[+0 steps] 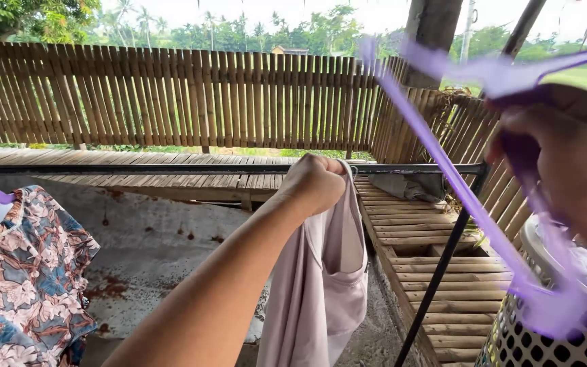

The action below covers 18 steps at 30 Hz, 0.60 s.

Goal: The recorder is taking various items of clothing from a laundry basket and putting them onto plastic hangers on a clothes rail.

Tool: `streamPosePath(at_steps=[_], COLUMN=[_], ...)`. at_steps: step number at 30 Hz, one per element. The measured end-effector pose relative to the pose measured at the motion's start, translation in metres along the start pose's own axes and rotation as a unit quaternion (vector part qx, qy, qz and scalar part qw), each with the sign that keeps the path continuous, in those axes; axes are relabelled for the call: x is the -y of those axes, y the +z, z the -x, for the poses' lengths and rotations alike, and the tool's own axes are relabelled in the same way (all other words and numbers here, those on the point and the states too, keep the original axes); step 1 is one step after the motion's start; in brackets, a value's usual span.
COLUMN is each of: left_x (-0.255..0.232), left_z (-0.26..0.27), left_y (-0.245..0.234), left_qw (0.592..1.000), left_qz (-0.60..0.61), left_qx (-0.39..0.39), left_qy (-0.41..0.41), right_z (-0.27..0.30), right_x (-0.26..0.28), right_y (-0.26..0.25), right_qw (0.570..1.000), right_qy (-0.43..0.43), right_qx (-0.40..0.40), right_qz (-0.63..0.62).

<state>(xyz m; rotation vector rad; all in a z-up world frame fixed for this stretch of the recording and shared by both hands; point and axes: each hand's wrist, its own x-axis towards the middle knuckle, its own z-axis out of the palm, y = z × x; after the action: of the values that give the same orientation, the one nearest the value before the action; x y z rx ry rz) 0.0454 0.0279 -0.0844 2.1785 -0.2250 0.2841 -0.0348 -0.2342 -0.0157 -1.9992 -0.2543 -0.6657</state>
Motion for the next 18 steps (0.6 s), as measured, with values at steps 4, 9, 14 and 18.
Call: streamPosePath(at_steps=[4, 9, 14, 18], left_x=[-0.012, -0.023, -0.036, 0.001], left_z=[0.002, 0.002, 0.023, 0.011], left_y=[-0.007, -0.024, -0.064, -0.09], left_qw=[1.0, 0.998, 0.997, 0.995], left_qz=[0.011, 0.03, 0.058, 0.092], left_qx=[0.029, 0.044, 0.042, 0.026], left_qy=[-0.002, 0.04, 0.039, 0.033], right_z=[0.027, 0.043, 0.054, 0.055], right_x=[0.024, 0.022, 0.008, -0.026], right_y=[0.04, 0.092, 0.132, 0.136], right_qw=[0.967, 0.926, 0.89, 0.917], right_qy=[-0.163, -0.286, -0.344, -0.302], right_qx=[-0.074, -0.101, -0.078, -0.003], right_qz=[-0.182, -0.226, -0.29, -0.261])
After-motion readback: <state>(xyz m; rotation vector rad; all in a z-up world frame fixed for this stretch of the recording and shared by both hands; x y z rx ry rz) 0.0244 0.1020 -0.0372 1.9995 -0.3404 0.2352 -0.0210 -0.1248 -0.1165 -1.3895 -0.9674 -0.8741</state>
